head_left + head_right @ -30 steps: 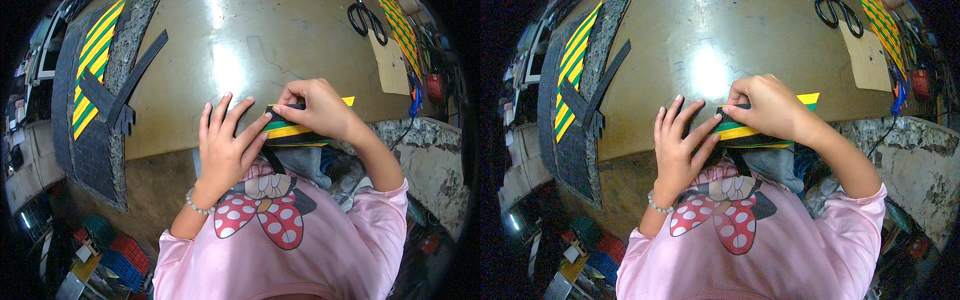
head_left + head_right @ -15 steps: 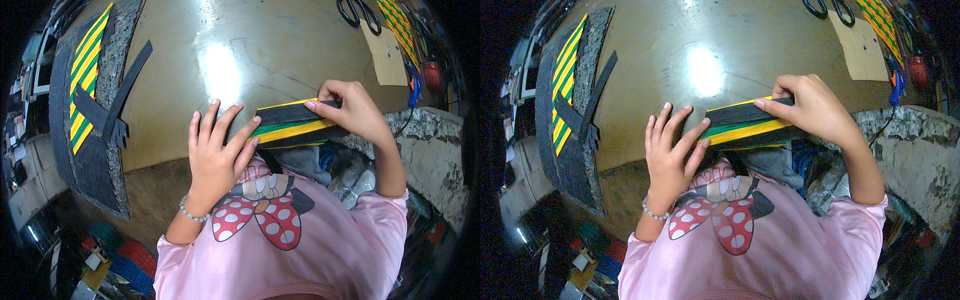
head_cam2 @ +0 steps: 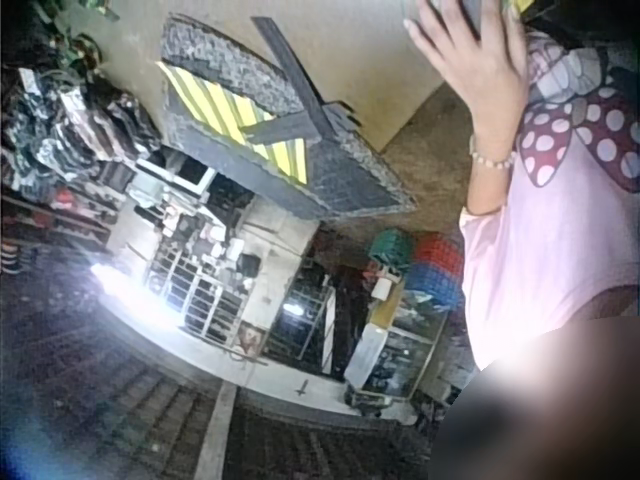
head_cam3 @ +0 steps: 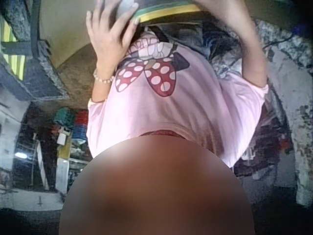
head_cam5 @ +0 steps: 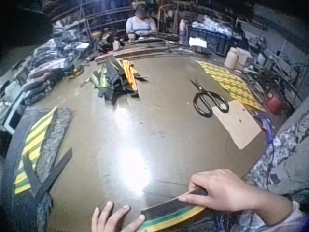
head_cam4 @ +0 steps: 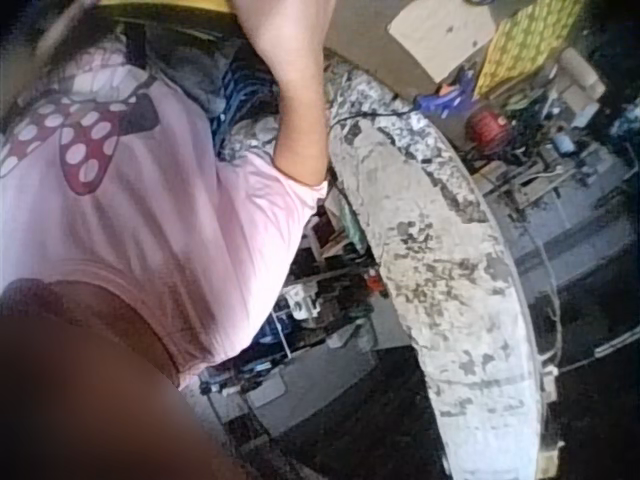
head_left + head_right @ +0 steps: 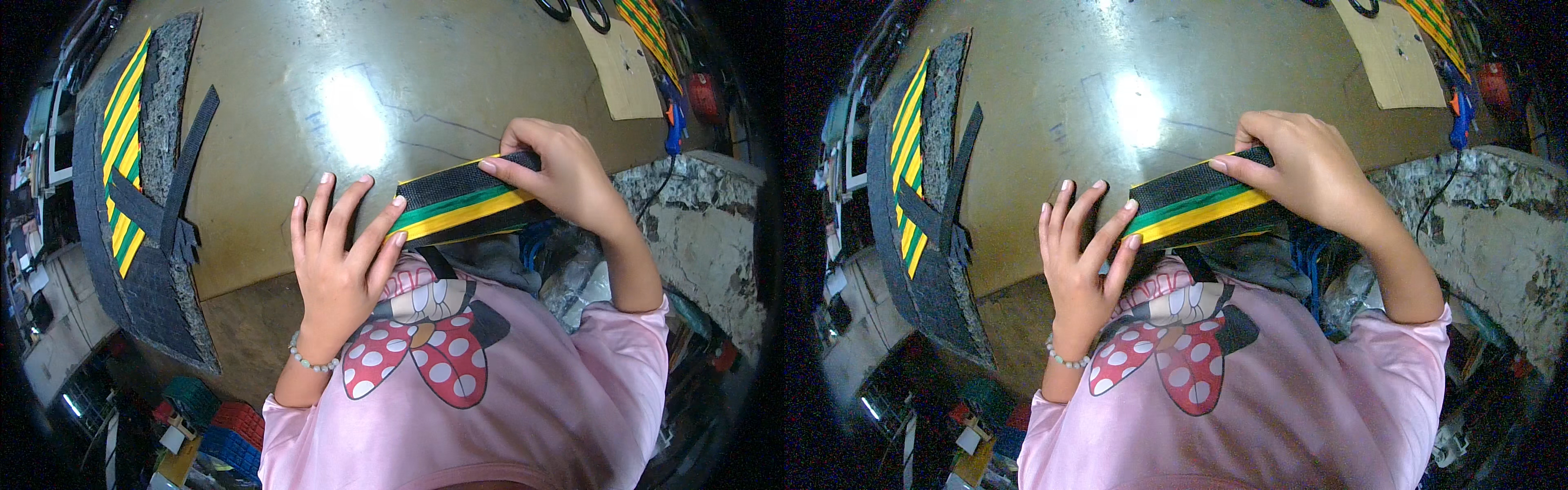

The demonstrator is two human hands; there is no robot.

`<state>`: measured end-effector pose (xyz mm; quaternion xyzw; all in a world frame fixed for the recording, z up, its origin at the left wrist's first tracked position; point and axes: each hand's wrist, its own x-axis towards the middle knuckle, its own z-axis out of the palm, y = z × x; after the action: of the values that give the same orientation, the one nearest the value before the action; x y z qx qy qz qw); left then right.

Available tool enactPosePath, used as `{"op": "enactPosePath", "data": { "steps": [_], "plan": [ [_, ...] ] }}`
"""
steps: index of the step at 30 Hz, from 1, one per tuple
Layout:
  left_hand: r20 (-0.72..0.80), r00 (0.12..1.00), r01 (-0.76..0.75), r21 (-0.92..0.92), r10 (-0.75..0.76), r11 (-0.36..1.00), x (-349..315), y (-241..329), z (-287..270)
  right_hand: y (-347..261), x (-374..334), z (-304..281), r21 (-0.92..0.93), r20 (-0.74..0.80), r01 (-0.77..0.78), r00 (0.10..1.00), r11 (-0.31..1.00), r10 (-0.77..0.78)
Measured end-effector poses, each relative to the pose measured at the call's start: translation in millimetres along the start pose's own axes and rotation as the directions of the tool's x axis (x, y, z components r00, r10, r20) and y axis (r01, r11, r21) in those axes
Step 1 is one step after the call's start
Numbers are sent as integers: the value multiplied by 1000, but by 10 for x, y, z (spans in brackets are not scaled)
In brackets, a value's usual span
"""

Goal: The person assembles reflective safety strips by hand, layering black, yellow, and green strips and pressing them together. They repeatedly pick up strips, align them, and smooth them flat on the table, then stack the finished units.

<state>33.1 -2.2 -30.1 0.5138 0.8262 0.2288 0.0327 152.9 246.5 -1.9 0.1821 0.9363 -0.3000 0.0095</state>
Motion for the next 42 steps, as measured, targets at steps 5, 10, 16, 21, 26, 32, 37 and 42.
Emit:
{"op": "enactPosePath", "data": {
  "steps": [5,10,16,21,26,32,37,42],
  "plan": [
    [0,1000,-15,17,15,1000,17,11,-12,-4,-26,26,-34,-13,4,1000,999,-4],
    [47,999,-10,28,8,1000,96,163,-81,0,-39,55,-57,-43,27,999,998,-29],
    [202,965,-148,-108,167,983,246,465,198,0,-27,74,-71,-48,20,999,997,-24],
    [212,966,-140,-58,149,988,249,478,270,24,-7,-47,3,4,33,999,999,-33],
    [214,964,-149,-42,155,988,251,481,261,88,-47,-170,6,91,3,996,1000,-4],
    [243,959,-138,-45,144,989,246,479,252,215,-42,-115,12,-9,-27,1000,1000,27],
    [235,960,-149,-32,152,988,247,485,258,266,-73,-122,75,-7,-13,1000,997,13],
    [240,959,-145,-28,147,989,243,487,257,258,-76,-98,60,-17,-27,999,998,28]
  ]
}}
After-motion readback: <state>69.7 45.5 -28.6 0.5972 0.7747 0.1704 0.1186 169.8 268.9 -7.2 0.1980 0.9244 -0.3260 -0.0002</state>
